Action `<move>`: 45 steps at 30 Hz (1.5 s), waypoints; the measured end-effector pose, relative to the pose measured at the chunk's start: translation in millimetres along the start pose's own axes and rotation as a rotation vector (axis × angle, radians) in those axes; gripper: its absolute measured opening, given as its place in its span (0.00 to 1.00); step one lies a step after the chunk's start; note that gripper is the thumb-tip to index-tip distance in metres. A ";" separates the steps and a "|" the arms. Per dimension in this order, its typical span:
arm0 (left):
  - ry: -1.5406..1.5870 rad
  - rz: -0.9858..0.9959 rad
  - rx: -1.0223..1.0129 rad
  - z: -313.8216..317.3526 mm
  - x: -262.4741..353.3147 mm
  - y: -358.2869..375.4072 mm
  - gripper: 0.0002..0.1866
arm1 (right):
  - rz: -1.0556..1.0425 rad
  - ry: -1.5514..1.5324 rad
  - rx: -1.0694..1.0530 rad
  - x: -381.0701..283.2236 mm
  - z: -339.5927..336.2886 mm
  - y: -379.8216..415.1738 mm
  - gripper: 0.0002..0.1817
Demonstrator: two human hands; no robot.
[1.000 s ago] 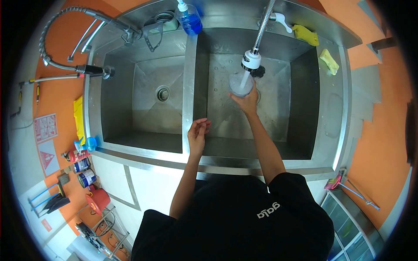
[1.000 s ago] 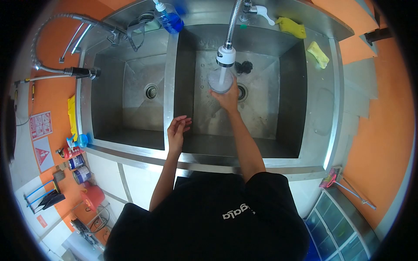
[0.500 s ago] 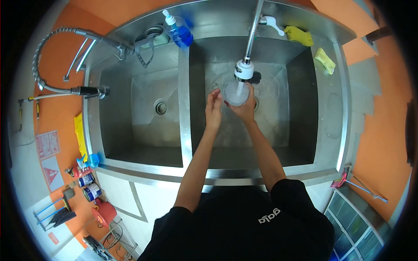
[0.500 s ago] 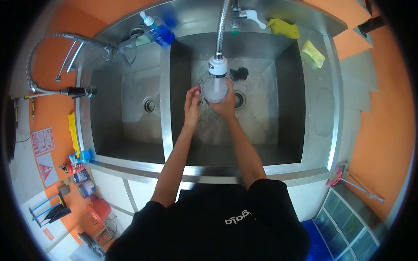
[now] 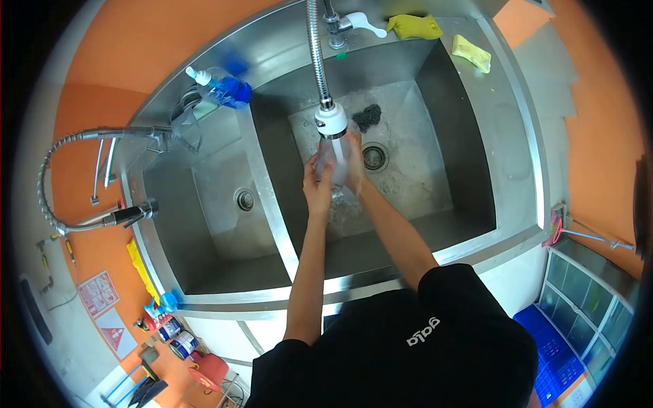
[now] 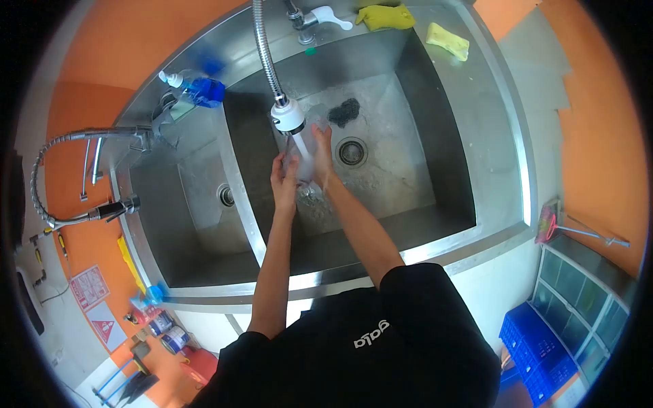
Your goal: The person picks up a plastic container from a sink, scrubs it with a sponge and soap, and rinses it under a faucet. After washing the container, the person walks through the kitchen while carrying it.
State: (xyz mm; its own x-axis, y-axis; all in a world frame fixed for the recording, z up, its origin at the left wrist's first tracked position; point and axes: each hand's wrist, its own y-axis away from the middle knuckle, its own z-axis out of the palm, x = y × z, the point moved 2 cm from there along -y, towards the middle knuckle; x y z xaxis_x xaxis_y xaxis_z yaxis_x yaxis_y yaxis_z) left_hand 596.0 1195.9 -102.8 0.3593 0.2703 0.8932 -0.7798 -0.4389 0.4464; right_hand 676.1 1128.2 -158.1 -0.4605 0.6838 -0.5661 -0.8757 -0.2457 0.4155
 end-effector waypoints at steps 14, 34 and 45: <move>-0.526 0.811 0.046 37.9 41.1 3.9 0.15 | 0.384 -0.496 0.197 -13.0 -0.8 15.3 0.29; -0.402 0.575 0.042 -4.5 26.6 39.6 0.20 | 0.515 -0.444 -0.347 -40.1 31.0 42.7 0.29; 0.488 -0.170 0.021 -8.1 -1.6 8.5 0.31 | 0.317 0.208 -0.140 -43.3 18.1 48.5 0.28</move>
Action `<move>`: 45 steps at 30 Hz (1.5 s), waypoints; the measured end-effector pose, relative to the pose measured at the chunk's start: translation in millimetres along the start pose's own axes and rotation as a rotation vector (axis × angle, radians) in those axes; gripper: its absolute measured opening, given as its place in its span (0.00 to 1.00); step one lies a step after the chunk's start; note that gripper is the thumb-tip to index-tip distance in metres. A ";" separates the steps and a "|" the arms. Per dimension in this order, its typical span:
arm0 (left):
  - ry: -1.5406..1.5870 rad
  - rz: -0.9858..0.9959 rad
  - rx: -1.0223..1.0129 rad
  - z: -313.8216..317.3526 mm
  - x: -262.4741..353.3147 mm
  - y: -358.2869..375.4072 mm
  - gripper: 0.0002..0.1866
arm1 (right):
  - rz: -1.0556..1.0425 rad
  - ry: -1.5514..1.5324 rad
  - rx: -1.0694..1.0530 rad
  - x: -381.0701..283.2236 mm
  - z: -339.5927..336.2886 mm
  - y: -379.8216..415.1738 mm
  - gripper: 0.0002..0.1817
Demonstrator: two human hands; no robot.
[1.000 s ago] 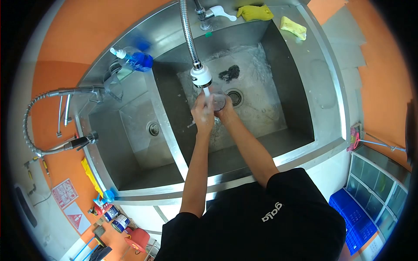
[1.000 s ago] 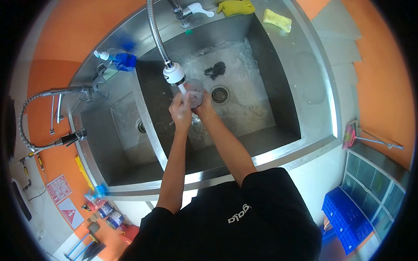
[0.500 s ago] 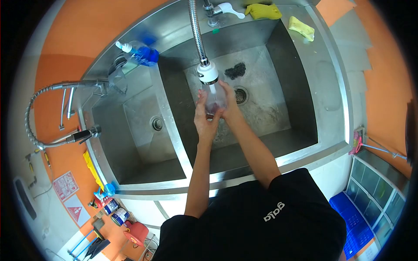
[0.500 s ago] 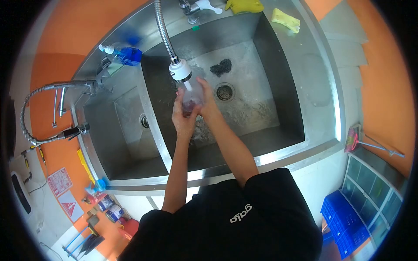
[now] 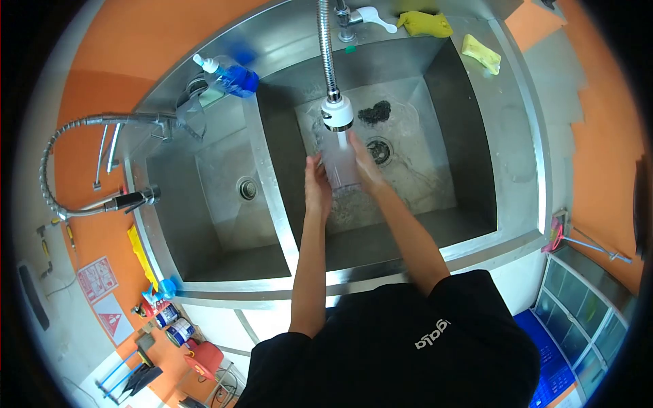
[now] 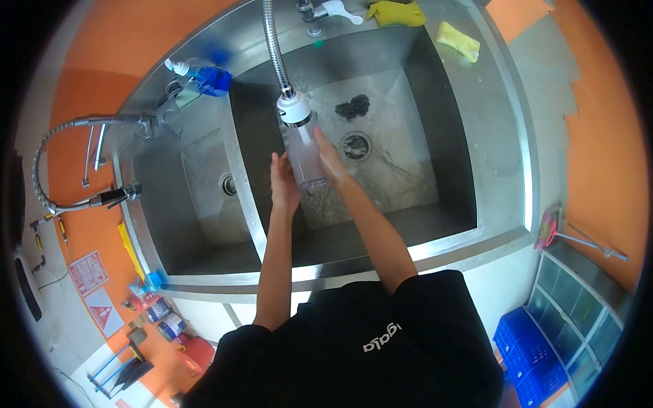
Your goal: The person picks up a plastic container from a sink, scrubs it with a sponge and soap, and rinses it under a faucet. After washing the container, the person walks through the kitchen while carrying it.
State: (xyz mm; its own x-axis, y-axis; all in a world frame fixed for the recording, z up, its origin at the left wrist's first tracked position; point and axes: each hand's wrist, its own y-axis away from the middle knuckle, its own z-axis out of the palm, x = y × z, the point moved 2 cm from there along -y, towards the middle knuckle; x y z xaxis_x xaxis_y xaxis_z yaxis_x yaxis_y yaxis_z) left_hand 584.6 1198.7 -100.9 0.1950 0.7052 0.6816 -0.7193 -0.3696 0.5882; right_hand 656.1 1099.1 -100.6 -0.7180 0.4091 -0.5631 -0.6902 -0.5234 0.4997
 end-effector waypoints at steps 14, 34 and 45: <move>-0.157 -0.102 -0.214 23.3 -22.7 -26.5 0.34 | -0.073 0.714 0.317 -9.9 -39.8 22.4 0.30; 0.290 -0.468 -0.050 -6.6 -51.1 -10.5 0.40 | -0.822 1.519 0.266 -37.2 17.2 16.2 0.35; 0.274 -0.481 0.154 -49.9 -69.3 37.3 0.30 | -0.664 1.482 0.179 -23.6 2.4 26.9 0.35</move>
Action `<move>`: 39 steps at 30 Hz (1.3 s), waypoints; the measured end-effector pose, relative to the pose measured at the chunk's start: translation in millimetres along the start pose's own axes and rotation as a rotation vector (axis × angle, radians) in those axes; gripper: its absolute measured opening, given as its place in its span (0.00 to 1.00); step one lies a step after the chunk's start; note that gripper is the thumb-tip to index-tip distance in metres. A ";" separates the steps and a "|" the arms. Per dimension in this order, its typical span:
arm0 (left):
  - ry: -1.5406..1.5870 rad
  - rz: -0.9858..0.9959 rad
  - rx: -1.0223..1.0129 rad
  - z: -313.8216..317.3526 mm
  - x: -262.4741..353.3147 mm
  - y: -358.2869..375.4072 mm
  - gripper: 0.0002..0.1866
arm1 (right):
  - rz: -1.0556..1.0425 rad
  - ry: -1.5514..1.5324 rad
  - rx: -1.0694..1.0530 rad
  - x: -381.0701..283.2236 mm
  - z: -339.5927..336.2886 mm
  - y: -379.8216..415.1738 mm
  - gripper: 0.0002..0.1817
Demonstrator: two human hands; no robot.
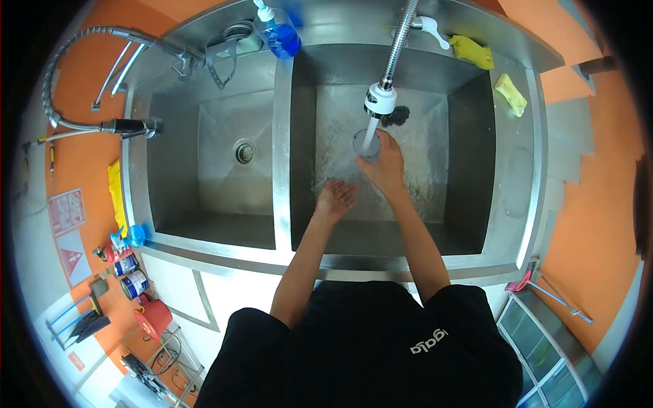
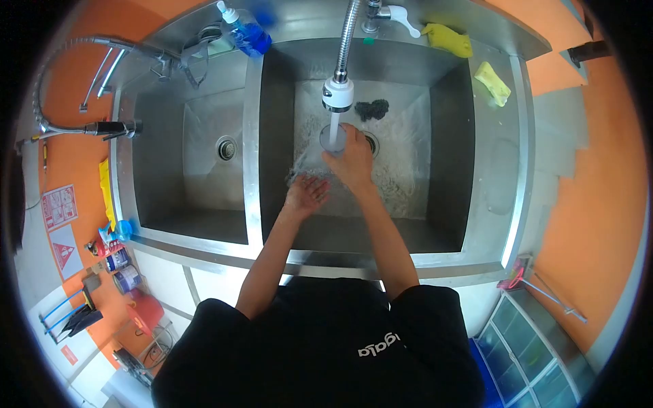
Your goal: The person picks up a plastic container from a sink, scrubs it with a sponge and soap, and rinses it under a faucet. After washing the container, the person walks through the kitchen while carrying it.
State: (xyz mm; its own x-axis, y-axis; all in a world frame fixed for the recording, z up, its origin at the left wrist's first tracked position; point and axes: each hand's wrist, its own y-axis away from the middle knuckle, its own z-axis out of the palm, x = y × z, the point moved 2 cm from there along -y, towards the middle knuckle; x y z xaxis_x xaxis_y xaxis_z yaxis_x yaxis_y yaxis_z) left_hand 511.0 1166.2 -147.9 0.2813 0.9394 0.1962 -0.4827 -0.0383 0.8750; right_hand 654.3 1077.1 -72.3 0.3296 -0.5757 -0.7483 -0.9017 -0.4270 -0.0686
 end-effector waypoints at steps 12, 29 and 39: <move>0.015 0.049 0.017 1.8 3.9 3.3 0.24 | 0.022 -0.018 -0.066 -1.6 10.2 12.7 0.37; 0.061 0.024 -0.048 16.3 -4.3 0.1 0.24 | 0.011 -0.466 0.155 1.6 4.5 15.1 0.34; 0.055 0.019 -0.048 16.8 -9.9 5.9 0.21 | 0.744 -1.429 0.215 14.5 30.4 21.3 0.24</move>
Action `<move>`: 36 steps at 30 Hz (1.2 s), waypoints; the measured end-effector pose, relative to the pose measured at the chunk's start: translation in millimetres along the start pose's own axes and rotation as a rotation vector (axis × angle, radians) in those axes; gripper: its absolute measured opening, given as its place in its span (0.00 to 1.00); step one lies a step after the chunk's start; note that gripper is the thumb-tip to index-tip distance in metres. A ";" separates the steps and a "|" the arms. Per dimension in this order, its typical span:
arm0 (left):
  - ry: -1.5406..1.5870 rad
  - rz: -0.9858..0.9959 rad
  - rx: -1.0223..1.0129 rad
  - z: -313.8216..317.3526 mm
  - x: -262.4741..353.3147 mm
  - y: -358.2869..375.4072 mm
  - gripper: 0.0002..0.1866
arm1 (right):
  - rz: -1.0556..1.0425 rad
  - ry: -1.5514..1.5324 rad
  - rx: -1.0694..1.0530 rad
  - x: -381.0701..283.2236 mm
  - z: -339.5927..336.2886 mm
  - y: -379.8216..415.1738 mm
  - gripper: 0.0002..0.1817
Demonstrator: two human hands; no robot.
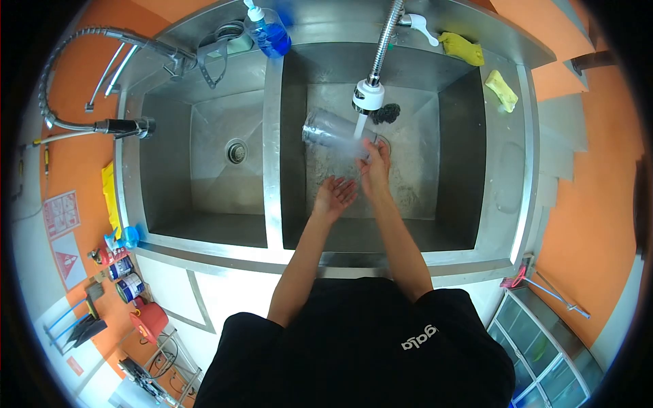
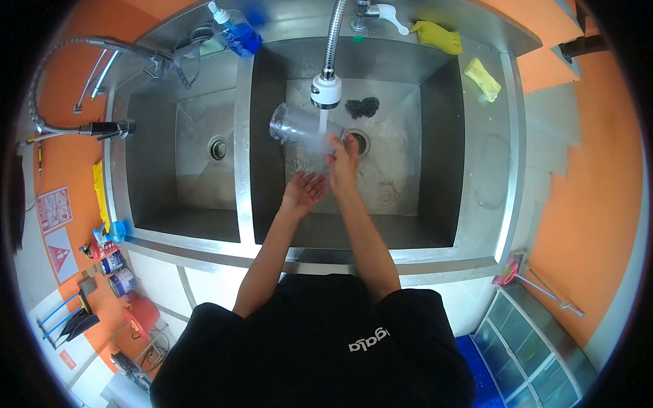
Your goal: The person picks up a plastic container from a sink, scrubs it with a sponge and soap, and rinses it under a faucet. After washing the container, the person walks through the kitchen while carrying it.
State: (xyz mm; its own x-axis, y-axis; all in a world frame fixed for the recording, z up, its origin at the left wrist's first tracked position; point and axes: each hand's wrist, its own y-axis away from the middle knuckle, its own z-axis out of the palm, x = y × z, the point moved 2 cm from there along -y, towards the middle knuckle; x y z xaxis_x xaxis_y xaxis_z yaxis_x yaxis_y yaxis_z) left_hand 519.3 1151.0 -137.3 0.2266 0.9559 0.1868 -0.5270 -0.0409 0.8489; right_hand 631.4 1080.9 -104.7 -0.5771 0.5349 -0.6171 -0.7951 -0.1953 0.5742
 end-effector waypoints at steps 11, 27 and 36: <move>-0.051 0.083 -0.045 2.3 6.3 3.5 0.25 | 0.538 -0.414 -0.233 21.6 1.5 4.1 0.31; -0.658 0.641 -0.073 73.1 25.3 -6.0 0.33 | 0.467 0.492 -0.121 19.4 -88.6 16.5 0.32; -0.966 1.008 -0.024 60.5 7.2 17.4 0.44 | -0.487 0.978 -0.267 -30.3 -10.7 14.5 0.39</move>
State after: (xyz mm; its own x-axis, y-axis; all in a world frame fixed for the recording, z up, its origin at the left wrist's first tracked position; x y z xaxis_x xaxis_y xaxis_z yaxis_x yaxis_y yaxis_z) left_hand 561.3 1139.6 -91.3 0.2090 -0.0585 0.9762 -0.8105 -0.5689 0.1395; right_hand 635.3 1053.1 -83.4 0.0013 -0.2495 -0.9684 -0.9224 -0.3742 0.0952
